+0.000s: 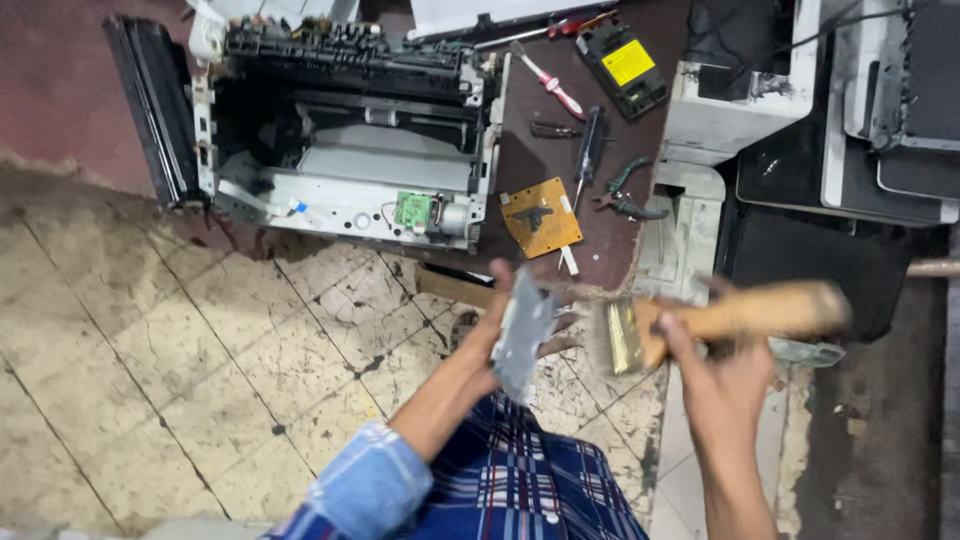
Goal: The person cleans a green circuit board using a brush and a screwdriver, then handles a white plastic component and a yellow circuit board. The person brushes the components and uses the screwdriver to scrape or adjust parts on the boards.
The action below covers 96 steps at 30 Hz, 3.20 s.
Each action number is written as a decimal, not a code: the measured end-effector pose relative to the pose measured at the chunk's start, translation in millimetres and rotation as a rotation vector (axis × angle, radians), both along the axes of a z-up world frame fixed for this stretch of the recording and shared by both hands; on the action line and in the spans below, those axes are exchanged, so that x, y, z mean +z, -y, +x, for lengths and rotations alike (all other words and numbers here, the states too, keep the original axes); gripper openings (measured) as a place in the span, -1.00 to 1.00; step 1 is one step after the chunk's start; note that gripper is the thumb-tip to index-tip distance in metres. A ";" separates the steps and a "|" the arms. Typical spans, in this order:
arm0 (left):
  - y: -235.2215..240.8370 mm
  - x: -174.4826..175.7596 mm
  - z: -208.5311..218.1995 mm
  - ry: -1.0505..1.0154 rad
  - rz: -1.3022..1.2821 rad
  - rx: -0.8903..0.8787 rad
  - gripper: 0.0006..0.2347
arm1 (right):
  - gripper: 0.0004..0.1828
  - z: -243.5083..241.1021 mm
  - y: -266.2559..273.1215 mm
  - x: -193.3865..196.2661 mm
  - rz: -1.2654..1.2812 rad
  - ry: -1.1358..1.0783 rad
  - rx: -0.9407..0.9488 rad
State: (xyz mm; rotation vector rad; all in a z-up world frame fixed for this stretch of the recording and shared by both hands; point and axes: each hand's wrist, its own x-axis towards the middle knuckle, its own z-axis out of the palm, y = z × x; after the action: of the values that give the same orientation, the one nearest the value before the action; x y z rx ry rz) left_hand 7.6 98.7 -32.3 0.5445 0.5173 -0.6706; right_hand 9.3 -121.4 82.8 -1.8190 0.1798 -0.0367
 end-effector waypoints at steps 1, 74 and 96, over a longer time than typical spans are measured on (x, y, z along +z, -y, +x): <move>-6.6 -4.1 -9.2 -0.061 -0.057 0.058 -0.03 | -0.35 13.2 6.5 -14.1 0.016 -0.002 -0.017; 26.2 -72.2 73.2 0.277 0.994 0.253 -0.45 | -0.70 23.0 33.2 -80.6 0.458 -0.220 -0.410; -9.3 46.2 62.5 0.426 -0.296 0.020 -0.27 | -0.64 29.8 -40.2 -66.7 0.362 -0.341 0.012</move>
State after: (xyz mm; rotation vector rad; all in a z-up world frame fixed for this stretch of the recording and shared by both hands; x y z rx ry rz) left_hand 70.1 108.1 14.0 0.3862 0.0218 -0.5779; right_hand 39.0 -81.2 16.1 -1.4537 0.3902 0.2983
